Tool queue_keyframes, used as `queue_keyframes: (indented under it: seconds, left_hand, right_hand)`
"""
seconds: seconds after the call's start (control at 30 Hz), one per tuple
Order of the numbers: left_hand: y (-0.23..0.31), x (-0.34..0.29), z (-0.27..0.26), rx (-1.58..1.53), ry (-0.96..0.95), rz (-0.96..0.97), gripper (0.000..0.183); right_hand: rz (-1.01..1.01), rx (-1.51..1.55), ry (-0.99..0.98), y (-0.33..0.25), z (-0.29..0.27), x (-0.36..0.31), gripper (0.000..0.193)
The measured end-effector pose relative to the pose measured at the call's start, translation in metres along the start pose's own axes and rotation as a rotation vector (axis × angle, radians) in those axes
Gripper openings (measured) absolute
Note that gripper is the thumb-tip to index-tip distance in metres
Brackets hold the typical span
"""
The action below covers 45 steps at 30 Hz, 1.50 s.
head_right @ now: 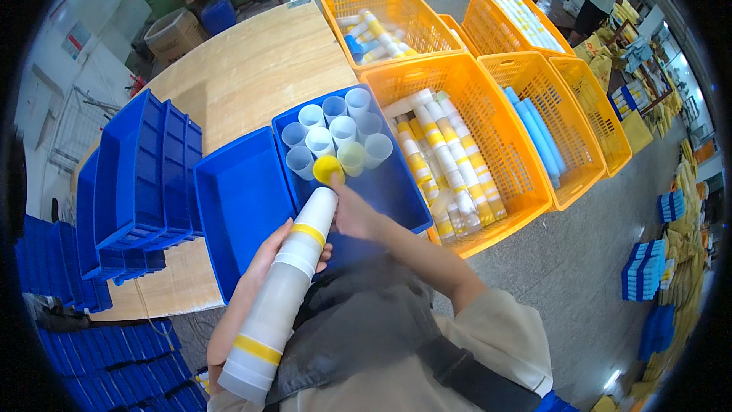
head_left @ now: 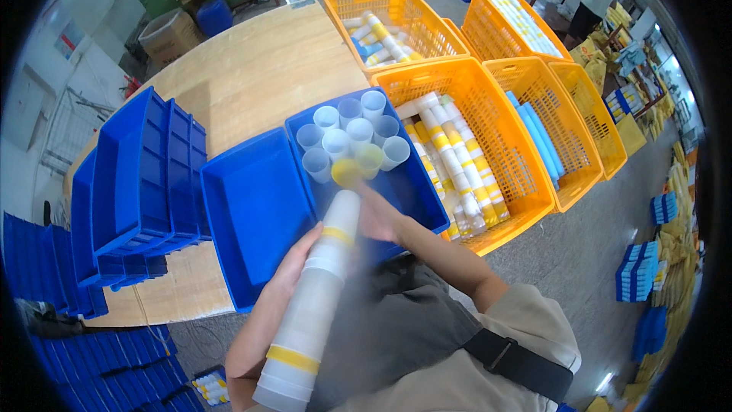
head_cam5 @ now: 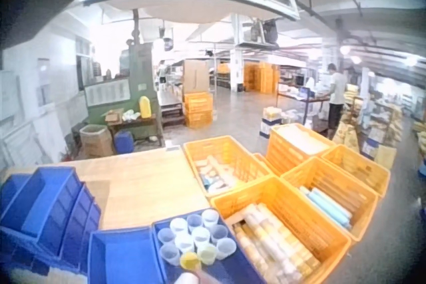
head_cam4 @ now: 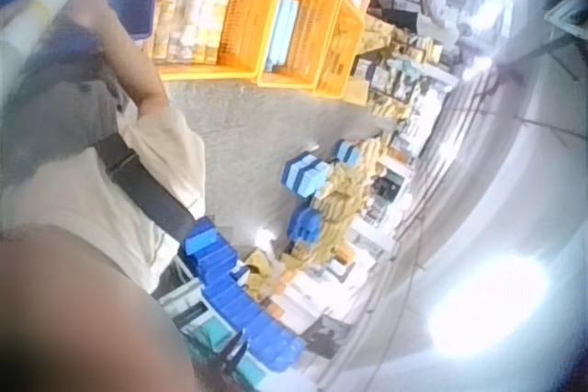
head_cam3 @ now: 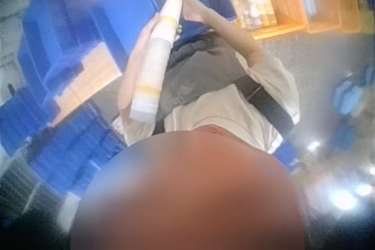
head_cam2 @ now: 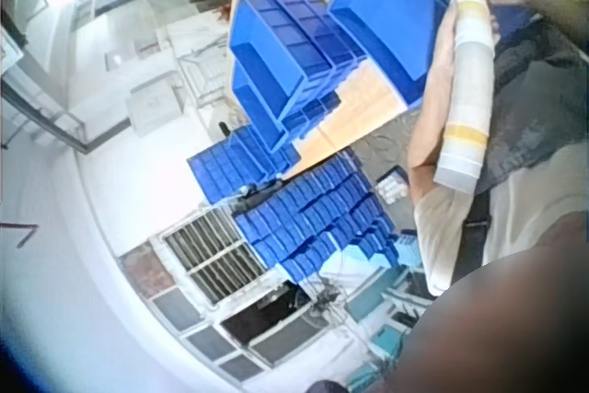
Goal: The person picks up white and yellow plastic cups from yellow baskets and places them into blue trays. They then carry the filled trays to a machine and load them onto a conveyor belt.
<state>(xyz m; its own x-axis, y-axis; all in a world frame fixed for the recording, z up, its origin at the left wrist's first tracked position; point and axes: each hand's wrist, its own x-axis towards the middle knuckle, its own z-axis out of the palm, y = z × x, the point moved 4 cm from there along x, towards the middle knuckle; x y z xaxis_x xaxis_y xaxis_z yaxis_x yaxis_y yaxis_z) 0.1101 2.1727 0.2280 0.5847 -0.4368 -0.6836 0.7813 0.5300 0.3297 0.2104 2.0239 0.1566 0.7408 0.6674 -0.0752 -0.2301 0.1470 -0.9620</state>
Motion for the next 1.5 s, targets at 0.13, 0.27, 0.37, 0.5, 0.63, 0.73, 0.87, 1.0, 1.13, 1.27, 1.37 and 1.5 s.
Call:
queue_keyframes:
  seconds: [0.13, 0.27, 0.37, 0.5, 0.63, 0.73, 0.87, 1.0, 1.13, 1.27, 1.37, 1.5]
  left_hand:
    - [-0.009, -0.002, -0.01, 0.111, 0.161, -0.048, 0.058]
    - [-0.012, -0.009, -0.002, 0.064, 0.096, 0.013, 0.056]
    - [-0.011, -0.02, 0.011, -0.092, 0.039, 0.126, 0.057]
    - [-0.02, -0.025, 0.031, -0.086, -0.027, 0.056, 0.052]
    - [-0.03, -0.011, 0.049, -0.125, 0.005, 0.06, 0.054]
    - [-0.034, -0.009, 0.06, -0.149, 0.008, 0.052, 0.053]
    - [-0.041, -0.02, 0.067, -0.121, 0.094, 0.027, 0.055]
    - [-0.051, -0.03, 0.069, -0.256, 0.141, 0.165, 0.055]
    - [-0.065, -0.029, 0.063, -0.188, 0.255, 0.078, 0.056]
    - [-0.071, -0.039, 0.059, -0.173, 0.306, 0.078, 0.06]
    - [-0.08, -0.049, 0.063, -0.26, 0.232, 0.175, 0.064]
    - [-0.095, -0.057, 0.056, -0.199, 0.241, 0.169, 0.065]
  right_hand:
    - [0.428, 0.706, -0.017, 0.022, 0.017, -0.014, 0.049]
    - [0.273, 0.426, 0.234, 0.03, 0.014, -0.001, 0.047]
    - [0.398, 0.751, 0.012, 0.037, 0.023, -0.006, 0.044]
    - [0.385, 0.628, 0.125, 0.024, -0.011, -0.034, 0.045]
    - [0.462, 0.928, 0.559, -0.008, -0.047, -0.062, 0.056]
    - [0.578, 1.011, 0.144, -0.024, -0.024, -0.075, 0.056]
    - [0.456, 0.591, 0.084, -0.014, -0.023, -0.065, 0.052]
    - [0.636, 0.975, 0.315, 0.012, -0.03, -0.061, 0.077]
    - [0.429, 0.568, -0.288, 0.018, 0.008, -0.063, 0.062]
    - [0.441, 0.556, 0.002, 0.027, -0.001, -0.042, 0.076]
    - [0.611, 0.909, 0.083, 0.028, 0.004, -0.051, 0.108]
    - [0.537, 0.629, -0.417, 0.005, 0.021, -0.057, 0.058]
